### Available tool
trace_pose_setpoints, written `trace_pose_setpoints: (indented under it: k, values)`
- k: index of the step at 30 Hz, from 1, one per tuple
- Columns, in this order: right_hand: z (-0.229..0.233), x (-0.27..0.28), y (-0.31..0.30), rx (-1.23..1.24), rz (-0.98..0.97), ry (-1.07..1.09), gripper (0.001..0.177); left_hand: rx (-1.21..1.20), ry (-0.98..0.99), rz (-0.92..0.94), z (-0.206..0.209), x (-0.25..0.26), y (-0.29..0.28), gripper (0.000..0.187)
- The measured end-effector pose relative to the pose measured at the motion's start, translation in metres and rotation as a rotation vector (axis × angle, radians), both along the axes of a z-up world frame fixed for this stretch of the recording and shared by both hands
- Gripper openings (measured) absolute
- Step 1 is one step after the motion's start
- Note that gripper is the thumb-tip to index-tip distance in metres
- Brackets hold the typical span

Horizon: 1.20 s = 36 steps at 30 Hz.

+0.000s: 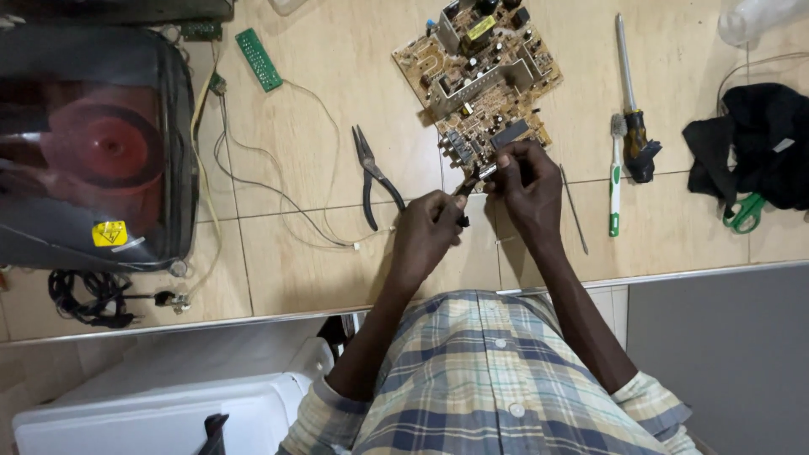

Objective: The person uses a screwdriver to unscrew and remove a black component from a circuit board. They then use the screwdriver to adjust and tighten screws on the component while holding it in their hand.

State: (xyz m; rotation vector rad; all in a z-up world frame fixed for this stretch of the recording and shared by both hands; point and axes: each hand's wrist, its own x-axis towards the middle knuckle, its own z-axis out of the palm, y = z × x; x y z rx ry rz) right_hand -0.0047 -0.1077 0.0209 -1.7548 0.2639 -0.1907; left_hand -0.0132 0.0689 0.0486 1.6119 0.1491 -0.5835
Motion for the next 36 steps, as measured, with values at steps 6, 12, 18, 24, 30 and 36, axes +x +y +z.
trace_pose_setpoints:
  k: [6, 12, 18, 24, 30, 36]
  values:
    - [0.004, -0.002, 0.006, 0.049, 0.008, 0.024, 0.01, 0.227, -0.307, -0.153, -0.016, -0.006, 0.002, 0.02]
    - [-0.009, -0.004, -0.001, -0.053, 0.012, -0.044, 0.01, 0.258, -0.366, -0.382, 0.005, 0.008, 0.005, 0.022]
    - [-0.005, -0.004, -0.001, -0.022, 0.032, -0.022, 0.011, 0.711, -0.318, -0.232, -0.022, -0.002, -0.013, 0.027]
    - [-0.006, -0.005, 0.0, -0.018, 0.038, -0.036, 0.011, 0.862, -0.26, 0.055, -0.014, 0.001, 0.029, 0.025]
    - [-0.003, -0.005, 0.001, -0.001, 0.053, -0.011, 0.009, 0.532, -0.755, 0.034, -0.002, -0.007, 0.066, 0.019]
    - [-0.017, -0.004, -0.005, -0.018, 0.051, -0.027, 0.01, 0.328, -0.969, 0.116, -0.021, 0.005, 0.008, 0.009]
